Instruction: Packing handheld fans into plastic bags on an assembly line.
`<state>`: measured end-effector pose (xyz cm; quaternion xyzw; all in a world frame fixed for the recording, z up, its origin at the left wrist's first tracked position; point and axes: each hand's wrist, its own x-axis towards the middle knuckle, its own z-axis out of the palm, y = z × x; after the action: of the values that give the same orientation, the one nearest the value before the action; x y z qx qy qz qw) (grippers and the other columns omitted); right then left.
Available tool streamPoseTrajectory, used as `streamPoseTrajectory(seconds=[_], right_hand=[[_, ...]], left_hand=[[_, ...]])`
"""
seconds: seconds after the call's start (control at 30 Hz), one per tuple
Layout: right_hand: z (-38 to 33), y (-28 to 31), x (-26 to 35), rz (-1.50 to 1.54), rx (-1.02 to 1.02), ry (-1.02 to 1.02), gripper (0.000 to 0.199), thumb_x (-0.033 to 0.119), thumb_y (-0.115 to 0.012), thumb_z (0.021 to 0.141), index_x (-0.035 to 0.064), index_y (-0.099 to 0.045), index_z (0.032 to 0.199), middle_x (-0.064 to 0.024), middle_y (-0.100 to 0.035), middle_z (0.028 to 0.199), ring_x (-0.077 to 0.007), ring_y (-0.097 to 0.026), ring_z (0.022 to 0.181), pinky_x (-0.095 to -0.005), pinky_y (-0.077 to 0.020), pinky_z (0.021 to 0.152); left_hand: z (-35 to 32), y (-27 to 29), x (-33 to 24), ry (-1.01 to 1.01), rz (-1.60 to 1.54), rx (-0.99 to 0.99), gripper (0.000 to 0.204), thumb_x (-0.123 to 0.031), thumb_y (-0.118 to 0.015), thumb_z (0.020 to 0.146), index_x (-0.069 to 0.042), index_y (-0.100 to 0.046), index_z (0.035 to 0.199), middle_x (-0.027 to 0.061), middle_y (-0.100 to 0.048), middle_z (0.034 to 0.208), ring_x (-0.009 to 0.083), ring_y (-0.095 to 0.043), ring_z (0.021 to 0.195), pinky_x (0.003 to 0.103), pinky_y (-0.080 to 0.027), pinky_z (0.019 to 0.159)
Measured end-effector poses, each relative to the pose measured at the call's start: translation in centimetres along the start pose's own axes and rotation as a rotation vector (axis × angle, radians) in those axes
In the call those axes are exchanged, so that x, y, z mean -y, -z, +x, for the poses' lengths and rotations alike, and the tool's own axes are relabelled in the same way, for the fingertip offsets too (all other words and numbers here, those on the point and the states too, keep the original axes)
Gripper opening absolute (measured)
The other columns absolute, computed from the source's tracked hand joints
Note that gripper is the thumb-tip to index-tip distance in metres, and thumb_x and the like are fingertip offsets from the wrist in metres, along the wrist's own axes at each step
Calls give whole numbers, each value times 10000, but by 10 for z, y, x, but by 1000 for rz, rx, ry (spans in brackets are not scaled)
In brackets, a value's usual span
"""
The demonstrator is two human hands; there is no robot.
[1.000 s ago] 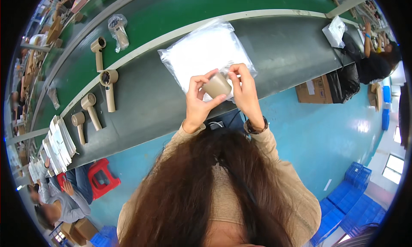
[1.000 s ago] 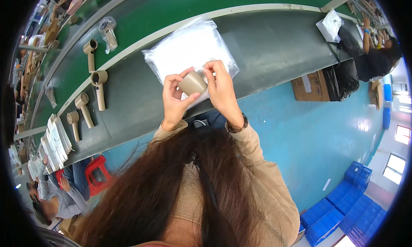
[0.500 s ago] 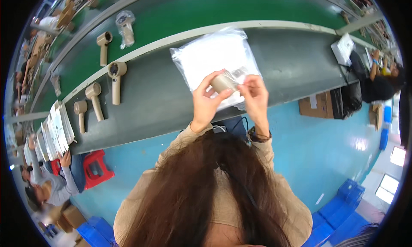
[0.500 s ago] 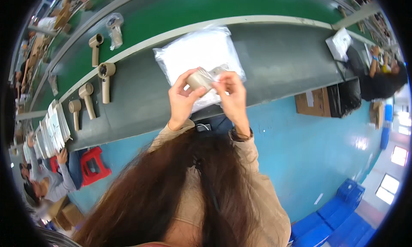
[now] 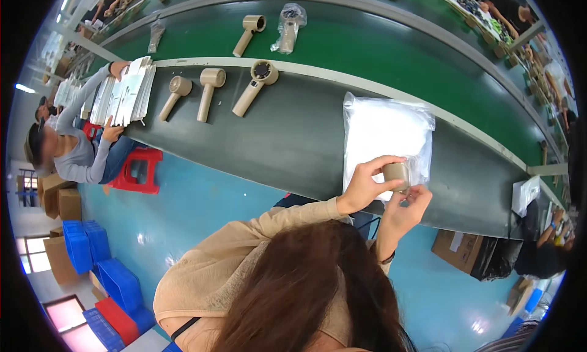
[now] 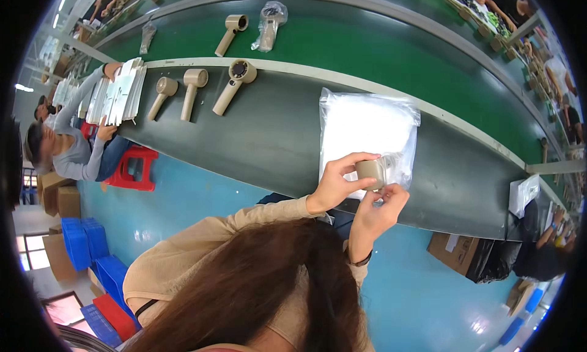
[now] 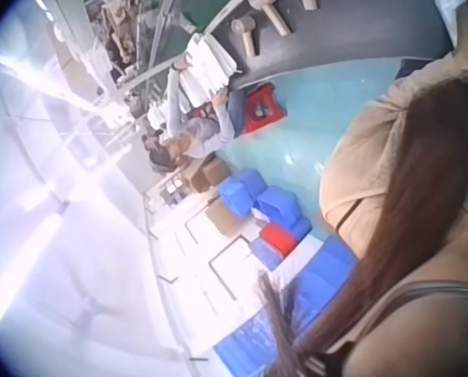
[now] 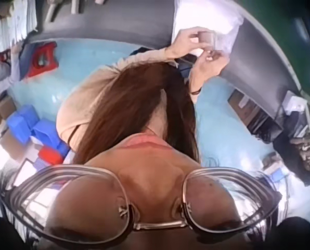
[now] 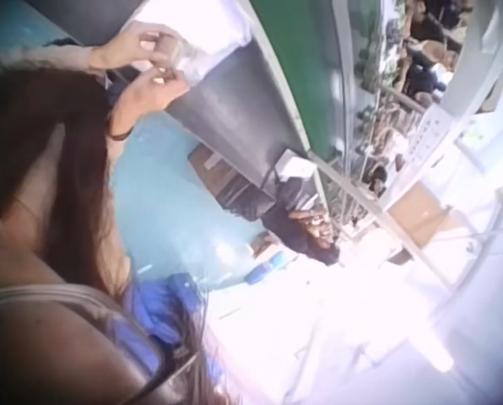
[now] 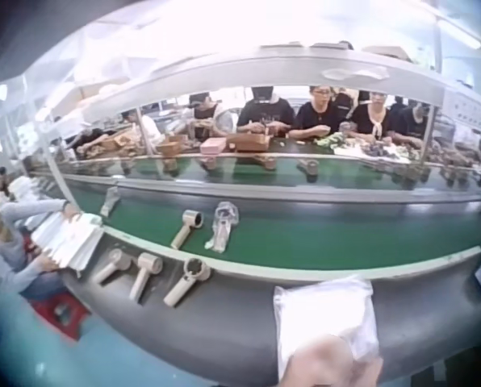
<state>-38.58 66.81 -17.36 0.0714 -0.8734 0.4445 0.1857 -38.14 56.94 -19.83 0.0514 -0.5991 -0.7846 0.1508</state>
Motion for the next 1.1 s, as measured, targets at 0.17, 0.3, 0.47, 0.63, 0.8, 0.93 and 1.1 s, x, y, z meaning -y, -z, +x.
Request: streamPoseTrajectory(seconds=[0.17, 0.3, 0.47, 0.63, 0.8, 0.93, 1.1], right_hand=[[-14, -12, -1, -191, 26, 297, 185, -99, -569, 741, -24, -538, 907, -116, -555, 793, -287, -558, 727, -382, -462, 650], [-29, -12, -14, 170, 76, 884, 325, -47, -620, 699, -8, -570, 1018, -192, -630, 939, -376, -615, 923, -418, -506, 817], [44, 11, -8, -94, -20, 415, 448, 92, -728, 691, 34, -572, 1107, -153, -602, 1074, -362, -513, 1095, -441, -387, 946], [55, 21, -39, -153, 514, 287, 407, 145, -766, 674, 27, -584, 1018, -97, -619, 973, -301, -567, 928, -393, -415, 822], [52, 19, -20, -171, 346, 543, 355, 140, -766, 687, 16, -576, 960, -104, -610, 849, -290, -574, 836, -413, -414, 897], [44, 22, 3, -187, 221, 508, 347, 131, -772, 685, 10, -571, 941, -115, -614, 831, -286, -583, 809, -422, -415, 910], [33, 23, 15, 22, 330, 155, 423, 173, -821, 652, 19, -585, 968, -106, -613, 737, -260, -593, 657, -330, -497, 704]], left_hand=[[6, -1, -3, 31, -65, -104, 384, -15, -700, 780, -14, -586, 1146, 81, -607, 1154, 153, -570, 1051, 323, -482, 922], [29, 15, 12, 57, -131, -83, 343, -53, -698, 809, -5, -589, 1131, 63, -620, 1110, 87, -575, 933, 246, -515, 737], [40, 43, -18, 300, -291, -45, 349, -150, -658, 874, -37, -556, 1188, 42, -617, 1121, 86, -606, 905, 226, -515, 708], [38, 50, -43, 280, -225, 63, 350, -139, -629, 889, -23, -542, 1208, 66, -583, 1198, 116, -598, 991, 269, -525, 797], [24, 54, -55, -44, -183, 54, 685, -117, -787, 712, -42, -425, 1288, 125, -411, 1363, 309, -437, 1257, 313, -527, 856], [12, 52, -62, -275, -50, 45, 492, 98, -772, 631, -24, -542, 1048, 131, -478, 1238, 298, -468, 1219, 349, -538, 858], [21, 77, -78, -389, 224, 64, 184, 27, -784, 638, -6, -617, 709, 96, -586, 1095, 197, -575, 973, 303, -497, 814]])
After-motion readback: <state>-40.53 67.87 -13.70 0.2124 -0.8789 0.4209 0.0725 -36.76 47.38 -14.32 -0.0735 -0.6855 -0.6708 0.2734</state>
